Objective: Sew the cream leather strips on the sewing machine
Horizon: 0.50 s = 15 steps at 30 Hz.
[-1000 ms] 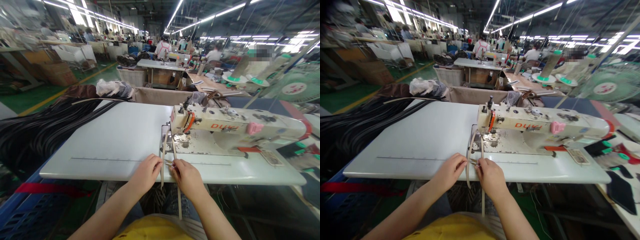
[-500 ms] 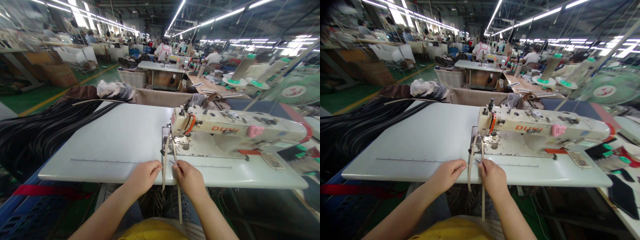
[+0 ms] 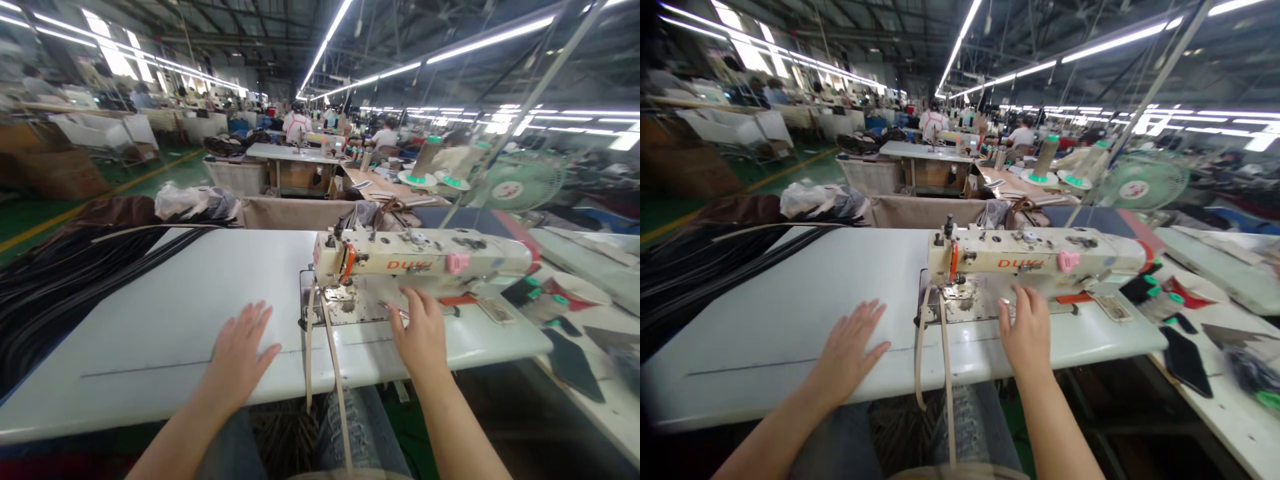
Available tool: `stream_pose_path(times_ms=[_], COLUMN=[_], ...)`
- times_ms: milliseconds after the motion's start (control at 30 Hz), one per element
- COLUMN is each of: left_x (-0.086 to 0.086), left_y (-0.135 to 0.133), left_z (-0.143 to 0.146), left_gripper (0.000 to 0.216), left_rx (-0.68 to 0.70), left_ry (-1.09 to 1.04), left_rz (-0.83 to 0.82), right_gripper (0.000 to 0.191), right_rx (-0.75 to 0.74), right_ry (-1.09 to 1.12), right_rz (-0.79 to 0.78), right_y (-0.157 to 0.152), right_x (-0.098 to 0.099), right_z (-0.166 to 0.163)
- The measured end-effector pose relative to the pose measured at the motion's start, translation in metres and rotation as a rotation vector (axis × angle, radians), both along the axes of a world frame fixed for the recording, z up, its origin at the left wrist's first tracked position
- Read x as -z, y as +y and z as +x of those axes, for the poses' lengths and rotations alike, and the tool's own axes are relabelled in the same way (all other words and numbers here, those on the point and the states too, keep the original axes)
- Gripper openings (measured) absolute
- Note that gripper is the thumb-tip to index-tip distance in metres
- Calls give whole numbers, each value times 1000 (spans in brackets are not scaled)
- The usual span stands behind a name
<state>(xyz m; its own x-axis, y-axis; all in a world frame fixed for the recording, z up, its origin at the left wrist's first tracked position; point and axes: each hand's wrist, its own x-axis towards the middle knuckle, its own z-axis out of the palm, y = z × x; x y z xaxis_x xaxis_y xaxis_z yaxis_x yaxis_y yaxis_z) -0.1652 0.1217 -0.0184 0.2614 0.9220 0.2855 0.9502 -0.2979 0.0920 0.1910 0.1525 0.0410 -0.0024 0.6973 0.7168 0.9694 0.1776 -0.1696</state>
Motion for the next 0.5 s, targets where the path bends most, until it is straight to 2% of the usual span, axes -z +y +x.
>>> stream_pose_path(times_ms=[67, 100, 133, 167, 300, 333, 367, 400, 500], left_x=[10, 14, 18, 20, 24, 24, 24, 24, 27], left_y=[-8, -10, -9, -7, 10, 14, 16, 17, 12], left_z=[14, 16, 14, 9, -35, -46, -55, -60, -59], left_gripper=[60, 60, 59, 60, 79, 82, 80, 75, 48], left_rx=[250, 307, 291, 193, -592, -665, -638, -552, -166], left_ry=[56, 84, 107, 124, 98, 80, 67, 52, -49], left_rz=[-48, -69, -82, -83, 57, 101, 127, 144, 111], right_gripper=[39, 41, 43, 45, 51, 52, 52, 51, 45], right_rx=[24, 38, 49, 55, 25, -4, -38, -72, -134], right_ry=[-22, -45, -73, -108, -228, -244, -257, -268, -291], right_rz=[84, 104, 106, 96, 31, 0, -36, -71, -125], right_y=[9, 14, 20, 27, 58, 65, 72, 78, 91], right_x=[-28, -41, -54, -65, -94, -98, -101, -104, -111], right_z=[0, 1, 3, 6, 23, 27, 31, 34, 41])
